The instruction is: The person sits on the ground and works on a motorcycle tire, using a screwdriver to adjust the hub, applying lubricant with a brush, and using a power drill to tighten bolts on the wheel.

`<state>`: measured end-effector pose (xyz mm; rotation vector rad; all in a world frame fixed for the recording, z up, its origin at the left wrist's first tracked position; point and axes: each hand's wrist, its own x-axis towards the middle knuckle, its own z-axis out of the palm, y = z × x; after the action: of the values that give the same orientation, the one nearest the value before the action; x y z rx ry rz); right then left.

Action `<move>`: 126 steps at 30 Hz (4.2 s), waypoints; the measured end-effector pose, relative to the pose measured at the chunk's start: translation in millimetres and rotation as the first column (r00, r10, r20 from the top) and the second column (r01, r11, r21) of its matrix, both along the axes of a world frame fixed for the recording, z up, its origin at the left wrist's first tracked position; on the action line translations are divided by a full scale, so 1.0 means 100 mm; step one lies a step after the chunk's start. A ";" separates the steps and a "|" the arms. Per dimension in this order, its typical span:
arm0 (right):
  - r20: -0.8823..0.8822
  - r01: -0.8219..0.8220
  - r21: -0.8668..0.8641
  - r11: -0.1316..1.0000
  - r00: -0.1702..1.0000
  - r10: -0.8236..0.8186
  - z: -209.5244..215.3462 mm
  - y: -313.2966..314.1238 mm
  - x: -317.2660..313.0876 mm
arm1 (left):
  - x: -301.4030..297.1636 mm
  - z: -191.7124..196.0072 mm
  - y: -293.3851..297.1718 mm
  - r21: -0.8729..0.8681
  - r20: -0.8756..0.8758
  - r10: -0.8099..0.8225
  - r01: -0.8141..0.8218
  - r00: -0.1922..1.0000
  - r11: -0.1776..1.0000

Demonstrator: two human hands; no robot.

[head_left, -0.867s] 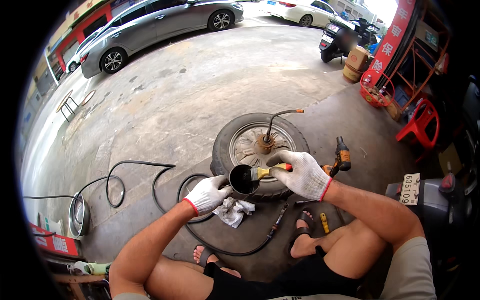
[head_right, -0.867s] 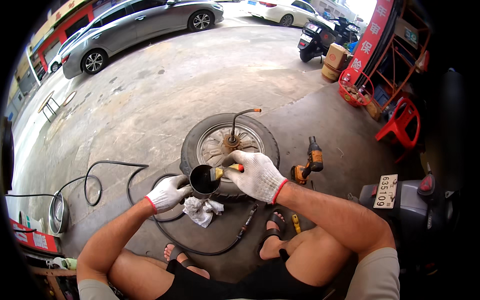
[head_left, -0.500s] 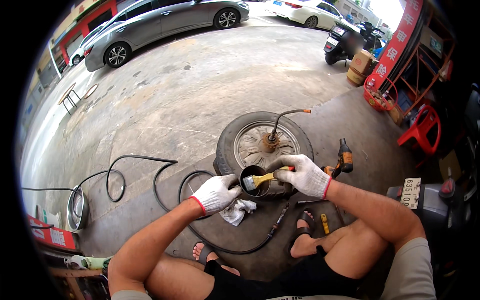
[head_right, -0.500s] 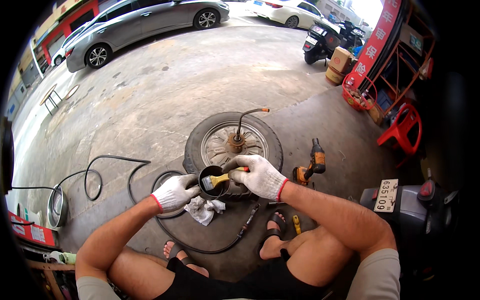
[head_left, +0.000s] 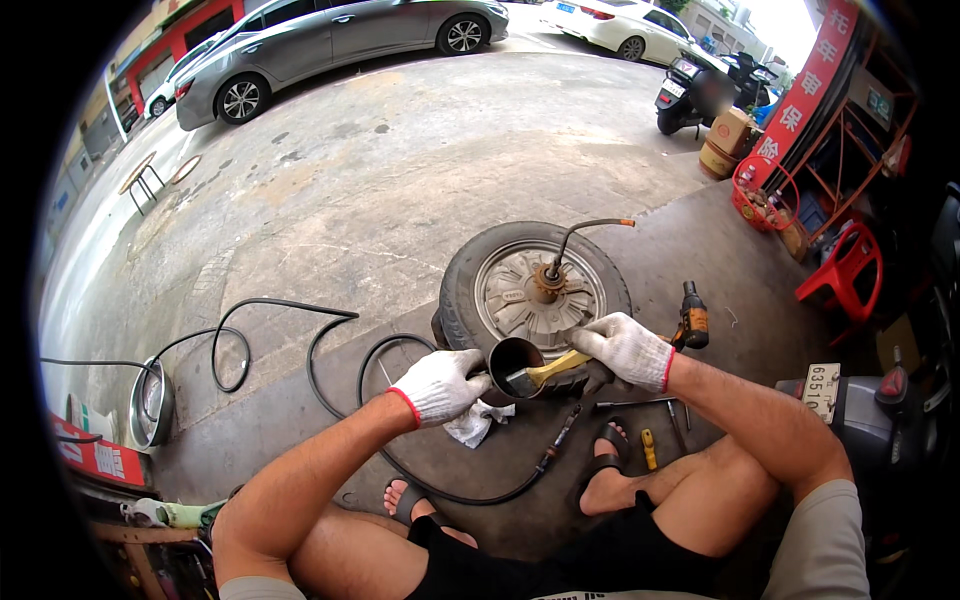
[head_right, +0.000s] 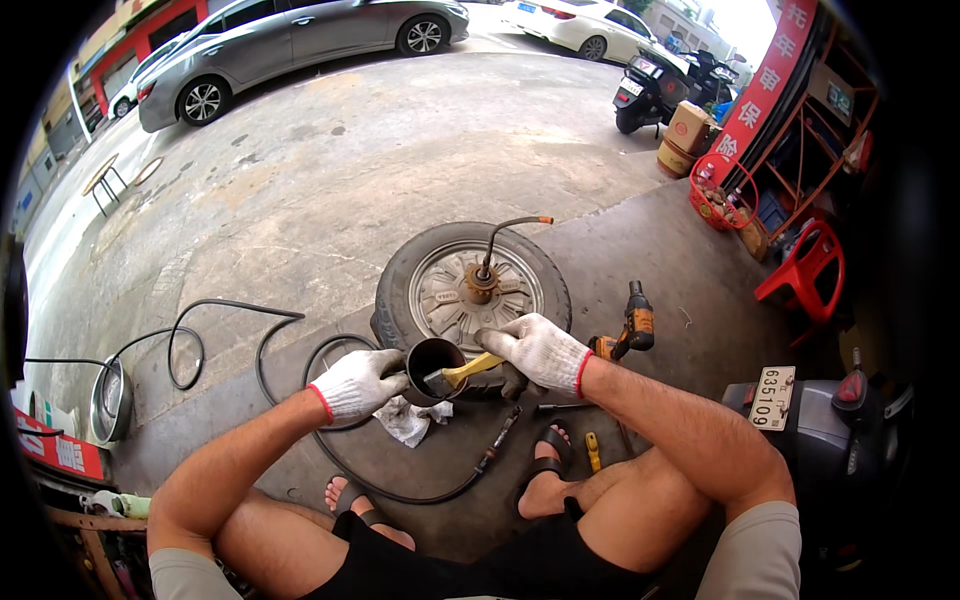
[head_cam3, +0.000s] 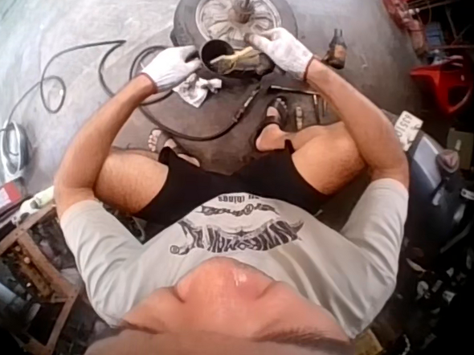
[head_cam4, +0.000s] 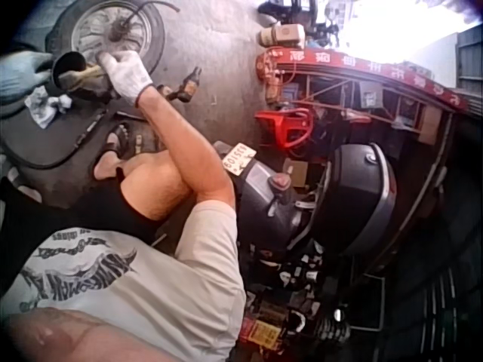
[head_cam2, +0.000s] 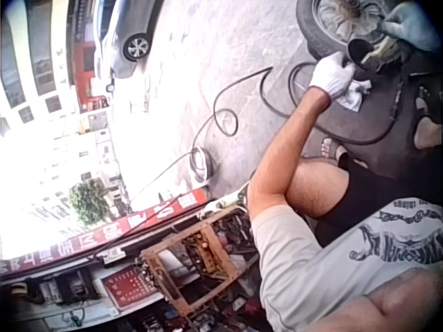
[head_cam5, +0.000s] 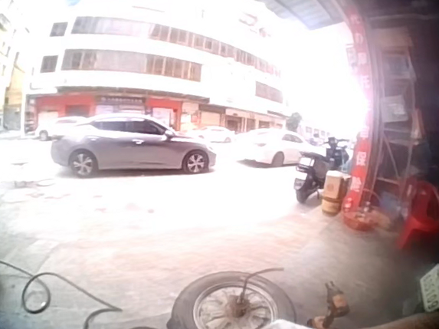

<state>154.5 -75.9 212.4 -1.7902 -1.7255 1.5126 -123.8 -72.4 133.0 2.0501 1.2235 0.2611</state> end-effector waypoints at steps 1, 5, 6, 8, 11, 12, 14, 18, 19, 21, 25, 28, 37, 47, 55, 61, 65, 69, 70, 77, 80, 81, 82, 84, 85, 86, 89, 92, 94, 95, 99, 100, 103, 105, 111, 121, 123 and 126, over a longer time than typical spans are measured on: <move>0.009 -0.006 0.003 1.000 1.000 0.006 0.01 0.00 0.00 | -0.01 0.01 0.00 0.002 -0.003 0.005 -0.005 1.000 1.000; 0.048 0.010 0.053 0.999 0.999 -0.012 -0.05 0.00 0.04 | -0.02 -0.02 0.00 0.004 -0.025 0.001 -0.001 1.000 1.000; 0.057 -0.026 0.117 0.993 0.998 0.020 -0.07 0.00 0.05 | -0.01 -0.01 0.00 -0.006 -0.036 -0.002 0.001 0.999 1.000; 0.081 -0.098 0.242 0.965 0.993 0.081 -0.10 0.00 0.07 | -0.01 -0.01 0.01 -0.020 -0.050 -0.012 0.011 0.999 1.000; 0.022 -0.148 0.512 0.846 0.987 0.160 -0.21 -0.03 0.07 | 0.00 0.03 -0.01 -0.027 -0.062 -0.027 0.026 0.998 0.999; 0.027 -0.158 0.474 0.866 0.986 0.165 -0.20 -0.03 0.04 | 0.00 0.03 -0.02 -0.030 -0.065 -0.026 0.024 0.998 0.999; 0.037 -0.175 0.395 0.902 0.984 0.175 -0.16 -0.04 -0.02 | 0.00 0.03 -0.03 -0.045 -0.079 -0.029 0.025 0.996 0.999; -0.176 -0.041 0.126 0.991 0.982 0.063 -0.14 0.01 0.05 | 0.04 0.04 -0.01 -0.055 -0.095 -0.032 0.027 0.995 0.998; -0.186 -0.041 0.148 0.988 0.980 0.068 -0.17 0.01 0.07 | 0.03 0.03 -0.01 -0.050 -0.095 -0.026 0.021 0.995 0.999; -0.148 -0.007 0.113 0.994 0.989 0.023 -0.12 0.01 0.07 | 0.01 0.00 0.00 -0.020 -0.078 -0.014 0.013 0.997 1.000; -0.040 0.014 0.123 0.992 0.999 -0.009 -0.08 0.01 0.07 | -0.03 -0.07 0.03 0.007 -0.024 -0.001 0.001 1.000 1.000; 0.051 -0.016 0.142 0.990 0.999 0.008 -0.04 0.01 0.07 | -0.03 -0.11 0.05 0.022 -0.013 -0.005 0.006 1.000 1.000; -0.020 0.000 0.129 0.992 1.000 0.003 0.05 0.02 0.08 | -0.06 -0.08 0.05 0.029 -0.023 0.002 -0.001 1.000 1.000; -0.164 0.120 0.403 0.907 0.985 -0.057 0.17 0.17 0.10 | -0.09 0.02 0.15 0.016 0.037 0.105 -0.106 0.994 0.994; -0.109 0.064 0.433 0.899 0.994 -0.018 0.24 0.11 0.02 | -0.05 0.03 0.13 -0.004 0.087 0.125 -0.125 0.988 0.992; -0.159 0.034 0.359 0.933 0.987 0.025 0.12 0.11 -0.02 | -0.02 0.06 0.08 0.030 0.085 0.092 -0.095 0.992 0.995; -0.320 0.053 0.148 0.988 0.948 -0.002 0.01 0.13 0.07 | 0.03 0.09 0.03 0.034 0.063 0.055 -0.057 0.996 0.998; -0.292 0.137 0.046 0.989 0.949 -0.118 -0.10 0.13 0.20 | 0.03 0.05 0.04 0.004 0.040 0.056 -0.056 0.998 0.998; -0.314 0.167 0.052 0.985 0.939 -0.143 -0.12 0.13 0.24 | 0.01 0.01 0.06 0.007 0.044 0.059 -0.059 0.997 0.998; -0.613 0.413 0.062 0.909 0.734 -0.292 0.14 0.21 0.34 | -0.20 -0.08 0.19 -0.065 0.072 0.128 -0.123 0.989 0.990; -0.565 0.482 0.272 0.833 0.780 -0.268 0.33 0.31 0.37 | -0.24 -0.08 0.22 -0.031 0.055 0.120 -0.118 0.991 0.993; -0.500 0.466 0.347 0.814 0.826 -0.260 0.39 0.33 0.35 | -0.25 -0.13 0.23 0.004 0.052 0.108 -0.108 0.993 0.994; -0.416 0.418 0.445 0.792 0.880 -0.231 0.42 0.35 0.28 | -0.27 -0.16 0.23 0.012 0.048 0.106 -0.107 0.993 0.994; -0.231 0.292 0.621 0.727 0.955 -0.186 0.46 0.40 0.10 | -0.28 -0.20 0.24 0.030 0.041 0.098 -0.099 0.994 0.995; -0.077 0.183 0.664 0.725 0.981 -0.178 0.46 0.43 0.07 | -0.28 -0.21 0.23 0.045 0.043 0.093 -0.095 0.995 0.994; 0.035 0.066 0.723 0.688 0.991 -0.132 0.43 0.47 0.03 | -0.29 -0.20 0.22 0.040 0.046 0.095 -0.097 0.994 0.994; 0.339 -0.256 0.786 0.563 0.940 -0.046 0.22 0.67 -0.04 | -0.32 -0.23 0.20 0.069 0.058 0.101 -0.105 0.993 0.992; 0.477 -0.447 0.797 0.407 0.878 0.031 0.06 0.80 -0.09 | -0.35 -0.12 0.18 0.061 0.071 0.097 -0.102 0.993 0.993; 0.502 -0.470 0.785 0.403 0.864 0.029 0.00 0.86 -0.14 | -0.38 -0.09 0.17 0.062 0.080 0.103 -0.108 0.991 0.992; 0.515 -0.477 0.774 0.417 0.857 0.025 -0.02 0.88 -0.15 | -0.39 -0.09 0.17 0.059 0.087 0.107 -0.112 0.990 0.992; 0.571 -0.517 0.731 0.446 0.821 0.015 -0.07 0.95 -0.22 | -0.43 -0.11 0.16 0.043 0.080 0.121 -0.125 0.989 0.991; 0.589 -0.529 0.719 0.451 0.808 0.009 -0.08 0.96 -0.23 | -0.44 -0.10 0.16 0.042 0.080 0.122 -0.126 0.989 0.991; 0.627 -0.556 0.690 0.464 0.779 0.002 -0.14 0.99 -0.28 | -0.46 -0.09 0.14 0.033 0.073 0.124 -0.127 0.990 0.991; 0.637 -0.564 0.681 0.467 0.771 0.004 -0.18 1.02 -0.28 | -0.46 -0.10 0.15 0.023 0.063 0.118 -0.119 0.991 0.993; 0.694 -0.630 0.642 0.437 0.720 0.020 -0.26 1.05 -0.23 | -0.47 -0.03 0.14 0.035 0.077 0.099 -0.102 0.992 0.994; 0.781 -0.732 0.545 0.408 0.621 0.071 -0.10 0.80 0.03 | -0.51 -0.06 0.13 0.019 0.092 0.100 -0.102 0.991 0.995; 0.783 -0.743 0.538 0.398 0.616 0.092 -0.11 0.81 0.10 | -0.51 -0.05 0.13 0.014 0.091 0.092 -0.093 0.992 0.996; 0.781 -0.759 0.527 0.381 0.610 0.134 -0.15 0.82 0.14 | -0.51 -0.06 0.12 0.022 0.100 0.097 -0.100 0.990 0.995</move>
<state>168.3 6.2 197.2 -1.2623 -2.8048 -0.1637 -174.9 -60.1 126.5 1.9774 1.2675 0.4232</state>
